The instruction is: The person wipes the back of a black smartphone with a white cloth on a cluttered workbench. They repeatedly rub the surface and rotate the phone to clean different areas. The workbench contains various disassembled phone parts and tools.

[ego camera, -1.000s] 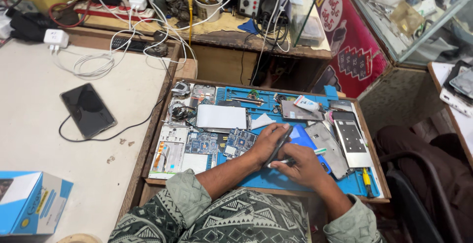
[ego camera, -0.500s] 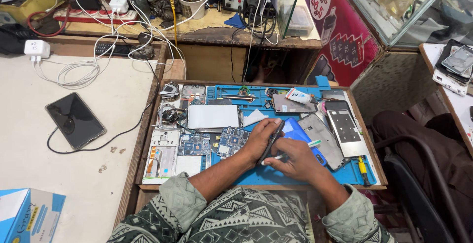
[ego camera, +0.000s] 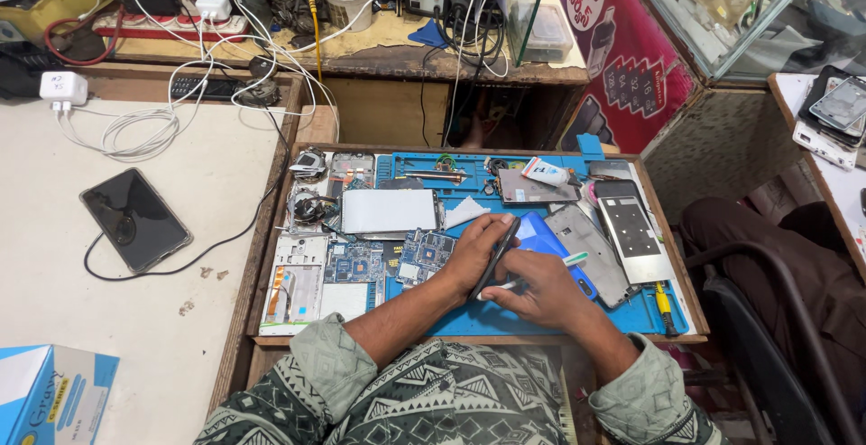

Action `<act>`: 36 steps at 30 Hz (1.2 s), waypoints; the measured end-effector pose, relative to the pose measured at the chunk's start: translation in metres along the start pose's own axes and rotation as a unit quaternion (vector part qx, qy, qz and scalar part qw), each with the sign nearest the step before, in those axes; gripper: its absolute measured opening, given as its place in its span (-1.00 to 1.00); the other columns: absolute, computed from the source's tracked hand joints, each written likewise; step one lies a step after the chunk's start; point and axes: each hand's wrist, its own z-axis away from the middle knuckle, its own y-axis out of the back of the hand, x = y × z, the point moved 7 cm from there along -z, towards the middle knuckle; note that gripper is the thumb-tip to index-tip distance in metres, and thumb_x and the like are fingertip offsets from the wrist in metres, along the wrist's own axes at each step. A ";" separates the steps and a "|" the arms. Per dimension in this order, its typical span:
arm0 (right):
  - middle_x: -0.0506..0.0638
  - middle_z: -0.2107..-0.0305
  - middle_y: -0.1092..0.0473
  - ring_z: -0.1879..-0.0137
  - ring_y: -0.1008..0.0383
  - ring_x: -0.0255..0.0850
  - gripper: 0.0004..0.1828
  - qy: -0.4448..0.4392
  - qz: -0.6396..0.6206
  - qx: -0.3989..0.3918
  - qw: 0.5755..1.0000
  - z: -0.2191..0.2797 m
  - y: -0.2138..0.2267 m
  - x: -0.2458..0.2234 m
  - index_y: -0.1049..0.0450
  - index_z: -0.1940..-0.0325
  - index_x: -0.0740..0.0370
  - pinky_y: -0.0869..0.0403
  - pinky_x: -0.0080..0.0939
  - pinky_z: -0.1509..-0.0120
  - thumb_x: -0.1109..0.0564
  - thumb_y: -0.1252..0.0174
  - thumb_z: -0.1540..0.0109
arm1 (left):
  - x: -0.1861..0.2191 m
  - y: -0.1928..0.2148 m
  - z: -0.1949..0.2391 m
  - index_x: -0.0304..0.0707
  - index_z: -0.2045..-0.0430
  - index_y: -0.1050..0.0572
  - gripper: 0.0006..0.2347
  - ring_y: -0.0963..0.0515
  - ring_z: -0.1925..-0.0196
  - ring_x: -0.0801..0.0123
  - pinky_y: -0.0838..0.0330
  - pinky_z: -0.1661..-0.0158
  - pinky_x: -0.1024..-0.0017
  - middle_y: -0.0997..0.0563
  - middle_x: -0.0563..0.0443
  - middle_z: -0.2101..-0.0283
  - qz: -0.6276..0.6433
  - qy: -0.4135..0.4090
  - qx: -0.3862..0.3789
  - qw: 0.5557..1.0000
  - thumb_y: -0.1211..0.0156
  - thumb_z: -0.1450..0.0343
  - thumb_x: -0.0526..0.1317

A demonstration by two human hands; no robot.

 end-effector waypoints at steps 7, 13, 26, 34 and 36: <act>0.00 0.52 -0.47 0.39 -0.53 -0.06 -0.57 0.006 0.013 0.002 1.000 0.000 0.000 -0.001 -0.47 0.40 0.18 -0.46 -0.14 0.32 -0.19 -0.40 -0.12 | -0.004 0.002 -0.003 -0.25 0.00 -0.42 -0.60 -0.57 0.37 0.51 -0.49 0.43 0.54 -0.56 -0.06 0.19 0.008 -0.003 -0.001 1.000 -0.10 -0.48 0.09; 0.00 0.51 -0.48 0.39 -0.54 -0.07 -0.57 0.002 0.010 0.004 1.000 0.000 -0.002 0.001 -0.47 0.39 0.19 -0.47 -0.15 0.31 -0.19 -0.40 -0.11 | -0.007 0.004 -0.005 -0.26 0.01 -0.43 -0.61 -0.55 0.39 0.49 -0.47 0.45 0.54 -0.57 -0.06 0.20 0.013 -0.007 -0.001 1.000 -0.11 -0.49 0.07; -0.01 0.49 -0.50 0.40 -0.55 -0.14 -0.66 -0.002 -0.005 -0.003 1.000 -0.002 -0.002 -0.002 -0.49 0.37 0.22 -0.48 -0.21 0.33 -0.03 -0.46 -0.06 | -0.004 0.003 -0.005 -0.34 0.02 -0.44 -0.63 -0.58 0.31 0.49 -0.53 0.32 0.55 -0.58 -0.08 0.21 0.013 -0.040 -0.001 0.999 -0.10 -0.53 0.03; 0.02 0.47 -0.49 0.36 -0.54 -0.07 -0.64 0.004 -0.027 -0.018 0.999 0.001 -0.005 0.002 -0.50 0.35 0.19 -0.47 -0.14 0.27 -0.09 -0.46 -0.11 | -0.013 0.010 -0.014 -0.23 0.17 -0.49 -0.64 -0.54 0.38 0.43 -0.47 0.43 0.49 -0.56 -0.04 0.29 -0.013 -0.038 0.023 0.999 -0.13 -0.46 0.10; 0.01 0.43 -0.49 0.31 -0.55 -0.08 -0.64 0.022 -0.059 -0.014 0.998 0.005 -0.004 0.003 -0.50 0.30 0.17 -0.47 -0.14 0.22 -0.11 -0.44 -0.17 | -0.008 0.006 -0.017 -0.25 0.17 -0.50 -0.67 -0.53 0.29 0.44 -0.48 0.31 0.48 -0.52 -0.01 0.27 -0.028 -0.086 0.013 0.996 -0.17 -0.48 0.06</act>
